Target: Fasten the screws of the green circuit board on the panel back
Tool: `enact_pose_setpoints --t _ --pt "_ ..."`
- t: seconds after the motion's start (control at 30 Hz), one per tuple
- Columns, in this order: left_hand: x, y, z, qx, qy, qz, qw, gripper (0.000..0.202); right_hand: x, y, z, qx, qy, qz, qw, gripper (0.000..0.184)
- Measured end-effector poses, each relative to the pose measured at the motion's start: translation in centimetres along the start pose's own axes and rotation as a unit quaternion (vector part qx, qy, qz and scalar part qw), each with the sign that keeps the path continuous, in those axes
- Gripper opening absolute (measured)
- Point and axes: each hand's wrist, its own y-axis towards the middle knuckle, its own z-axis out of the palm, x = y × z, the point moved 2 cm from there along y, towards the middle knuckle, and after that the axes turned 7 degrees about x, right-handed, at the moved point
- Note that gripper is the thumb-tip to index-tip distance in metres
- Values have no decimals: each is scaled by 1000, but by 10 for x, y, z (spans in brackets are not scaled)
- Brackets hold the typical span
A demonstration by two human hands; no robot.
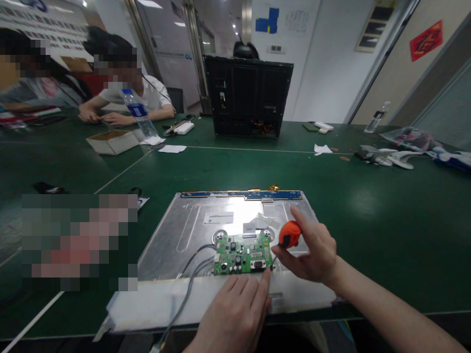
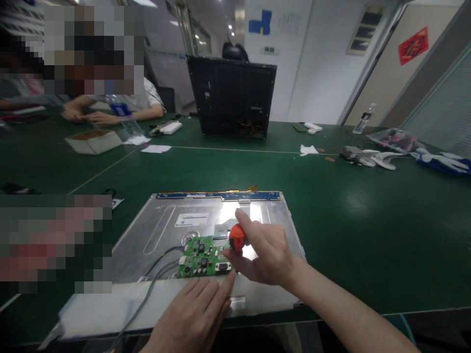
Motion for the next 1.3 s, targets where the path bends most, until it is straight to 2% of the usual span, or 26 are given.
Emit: enact_pose_setpoints --t 0.1,0.23,0.37,0.53,0.8,1.0,1.1,1.3 --pt "0 1 -2 1 0 0 1000 35 0 -4 2 -12 13 -3 1000 68" --pt "1 2 -4 3 -1 -5 1000 38 -4 -8 5 -36 86 -20 995 73" --pt "1 1 -3 3 -6 -7 1000 37 -6 -8 6 -27 105 -16 994 71" --pt "0 1 0 7 -1 -3 1000 37 -5 -4 4 -17 99 -25 995 63" --pt "0 1 -1 5 9 4 1000 36 1 0 2 -23 22 -29 999 69" --pt "1 1 -3 -4 2 -2 1000 37 -4 -11 7 -34 84 -21 996 77" --pt "1 0 -2 -7 2 -1 1000 37 -6 -11 7 -26 110 -24 993 73" --pt "0 0 -1 0 0 -9 1000 35 -3 1 3 3 82 -26 996 68"
